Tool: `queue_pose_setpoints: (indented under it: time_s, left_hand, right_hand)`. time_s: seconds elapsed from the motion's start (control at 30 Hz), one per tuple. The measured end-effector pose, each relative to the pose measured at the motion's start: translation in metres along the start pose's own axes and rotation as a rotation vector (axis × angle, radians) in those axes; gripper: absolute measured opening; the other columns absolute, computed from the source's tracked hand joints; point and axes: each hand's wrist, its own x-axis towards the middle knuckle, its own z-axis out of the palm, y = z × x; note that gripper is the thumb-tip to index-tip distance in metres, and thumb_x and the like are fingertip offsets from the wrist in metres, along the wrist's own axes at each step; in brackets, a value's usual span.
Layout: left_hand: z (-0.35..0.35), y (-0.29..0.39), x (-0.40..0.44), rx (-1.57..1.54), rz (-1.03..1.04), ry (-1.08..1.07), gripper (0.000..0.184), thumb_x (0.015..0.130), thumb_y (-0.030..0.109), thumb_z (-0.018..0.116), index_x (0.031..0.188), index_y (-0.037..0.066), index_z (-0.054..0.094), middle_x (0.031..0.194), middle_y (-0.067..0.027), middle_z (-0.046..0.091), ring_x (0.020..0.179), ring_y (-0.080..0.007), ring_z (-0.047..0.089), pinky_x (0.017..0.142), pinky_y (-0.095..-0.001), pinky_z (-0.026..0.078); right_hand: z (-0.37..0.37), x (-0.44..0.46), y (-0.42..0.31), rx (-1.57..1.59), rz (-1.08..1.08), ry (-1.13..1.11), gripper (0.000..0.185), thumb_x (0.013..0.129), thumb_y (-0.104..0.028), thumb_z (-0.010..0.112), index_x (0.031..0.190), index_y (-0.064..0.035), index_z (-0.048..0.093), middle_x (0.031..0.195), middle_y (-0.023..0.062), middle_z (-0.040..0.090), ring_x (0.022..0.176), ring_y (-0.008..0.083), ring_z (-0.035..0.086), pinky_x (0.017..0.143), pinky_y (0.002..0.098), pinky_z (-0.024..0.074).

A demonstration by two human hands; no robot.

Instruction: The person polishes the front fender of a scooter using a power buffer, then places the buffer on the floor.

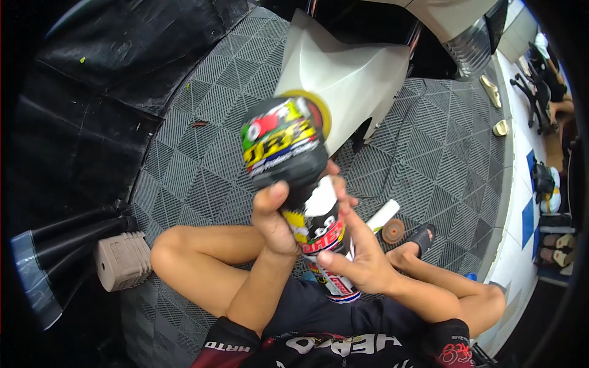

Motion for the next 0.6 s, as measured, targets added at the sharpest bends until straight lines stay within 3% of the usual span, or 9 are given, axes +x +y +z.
queue_pose_setpoints:
  time_s: [0.1,0.23,0.33,0.4,0.5,0.57,0.6]
  left_hand:
    - [-0.016,-0.005,-0.027,-0.124,0.040,0.007,0.086,0.080,0.060,0.060,0.130,-0.008,0.048,0.100,-0.0219,0.065,0.091,-0.0321,0.069,0.102,-0.0531,0.049]
    - [-0.019,0.008,-0.030,-0.112,0.039,0.008,0.086,0.084,0.066,0.055,0.129,-0.008,0.048,0.099,-0.0203,0.064,0.090,-0.0311,0.068,0.100,-0.0561,0.050]
    - [-0.009,0.029,-0.003,-0.063,-0.019,-0.057,0.086,0.089,0.067,0.051,0.126,-0.010,0.048,0.098,-0.0214,0.065,0.086,-0.0303,0.070,0.097,-0.0557,0.053]
    - [-0.003,0.042,0.014,-0.022,-0.064,-0.059,0.086,0.091,0.067,0.050,0.125,-0.012,0.048,0.097,-0.0224,0.065,0.085,-0.0308,0.070,0.095,-0.0551,0.055]
    - [0.002,0.046,0.025,-0.046,-0.111,-0.109,0.088,0.093,0.068,0.047,0.129,-0.013,0.046,0.099,-0.0238,0.064,0.087,-0.0329,0.069,0.098,-0.0563,0.053]
    - [-0.005,0.037,0.013,-0.132,-0.071,-0.153,0.093,0.093,0.070,0.045,0.134,-0.014,0.043,0.105,-0.0258,0.061,0.094,-0.0343,0.068,0.102,-0.0596,0.049]
    - [-0.006,0.029,0.007,-0.155,0.005,-0.109,0.095,0.092,0.071,0.045,0.134,-0.013,0.044,0.104,-0.0247,0.061,0.092,-0.0335,0.067,0.096,-0.0579,0.051]
  right_hand:
    - [0.001,-0.003,0.013,-0.198,0.021,-0.048,0.070,0.088,-0.031,0.079,0.137,0.0054,0.044,0.118,0.0180,0.065,0.111,0.0223,0.065,0.100,0.0361,0.0484]
    - [0.009,0.004,0.002,-0.173,0.159,-0.144,0.079,0.089,-0.016,0.079,0.148,0.0082,0.032,0.137,0.0127,0.052,0.129,0.0172,0.049,0.109,0.0331,0.0393]
    - [0.022,0.016,0.008,-0.285,-0.166,0.042,0.075,0.087,-0.033,0.079,0.138,0.0066,0.042,0.117,0.0201,0.065,0.108,0.0276,0.067,0.095,0.0375,0.0510]
    - [0.033,0.028,0.003,-0.079,-0.218,0.107,0.076,0.088,-0.036,0.077,0.137,0.0083,0.041,0.112,0.0232,0.066,0.100,0.0289,0.070,0.088,0.0368,0.0540]
    - [0.037,0.029,0.001,-0.202,-0.167,0.154,0.079,0.090,-0.042,0.073,0.137,0.0111,0.039,0.103,0.0269,0.069,0.088,0.0351,0.073,0.079,0.0380,0.0568]
    - [0.023,0.020,-0.017,-0.415,-0.082,0.064,0.083,0.091,-0.044,0.071,0.140,0.0127,0.035,0.100,0.0277,0.070,0.085,0.0375,0.074,0.077,0.0387,0.0576]
    - [0.016,0.020,-0.026,-0.407,-0.026,0.001,0.082,0.092,-0.041,0.071,0.143,0.0120,0.032,0.109,0.0266,0.066,0.097,0.0334,0.069,0.085,0.0379,0.0540]
